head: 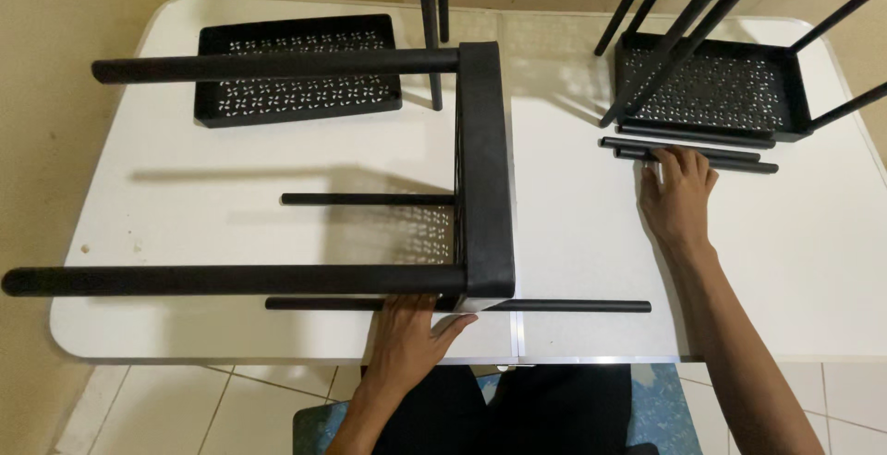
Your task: The person assembles a black perforated metal shelving unit by inserting cylindrical rods into the tray holes and stacking trays to form a multi-tier structure. The person handles trays and rods by hand, aligning and securing each component on a white table.
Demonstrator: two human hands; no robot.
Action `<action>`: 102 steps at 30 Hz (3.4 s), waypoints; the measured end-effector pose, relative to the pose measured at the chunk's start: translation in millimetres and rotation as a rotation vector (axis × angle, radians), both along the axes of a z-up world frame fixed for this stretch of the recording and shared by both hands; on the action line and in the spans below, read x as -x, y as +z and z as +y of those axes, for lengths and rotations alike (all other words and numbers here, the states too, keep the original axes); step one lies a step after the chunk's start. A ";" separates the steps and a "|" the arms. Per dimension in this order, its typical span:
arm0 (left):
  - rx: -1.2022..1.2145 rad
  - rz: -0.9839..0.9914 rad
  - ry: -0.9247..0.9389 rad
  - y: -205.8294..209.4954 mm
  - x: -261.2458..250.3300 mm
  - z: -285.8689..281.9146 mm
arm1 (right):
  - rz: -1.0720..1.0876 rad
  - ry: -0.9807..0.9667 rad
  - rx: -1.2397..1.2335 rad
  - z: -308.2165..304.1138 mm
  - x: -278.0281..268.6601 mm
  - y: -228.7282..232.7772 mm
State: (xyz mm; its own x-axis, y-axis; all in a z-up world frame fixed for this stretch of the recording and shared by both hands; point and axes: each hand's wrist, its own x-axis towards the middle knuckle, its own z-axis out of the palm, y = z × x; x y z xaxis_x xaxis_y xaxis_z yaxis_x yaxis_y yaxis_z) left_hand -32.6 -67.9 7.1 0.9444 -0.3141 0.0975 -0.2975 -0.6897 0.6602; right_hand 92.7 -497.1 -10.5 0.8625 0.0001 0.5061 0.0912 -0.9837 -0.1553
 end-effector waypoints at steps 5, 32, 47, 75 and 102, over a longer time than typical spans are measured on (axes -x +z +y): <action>0.077 -0.078 -0.057 7.1 3.5 17.5 | 0.082 0.152 0.040 5.9 13.9 23.1; 0.750 0.502 0.111 -44.8 -162.7 -3.0 | 0.537 0.573 -0.212 164.7 -2.0 53.9; 0.339 -0.422 -0.161 -48.0 -156.6 1.5 | 0.550 0.637 -0.103 158.8 -15.9 39.6; 0.427 -0.049 0.117 5.9 -15.5 26.4 | 0.405 0.378 -0.360 159.3 148.5 60.9; 0.168 -0.663 0.021 166.4 61.6 34.4 | 0.043 0.597 -0.890 276.7 145.9 70.2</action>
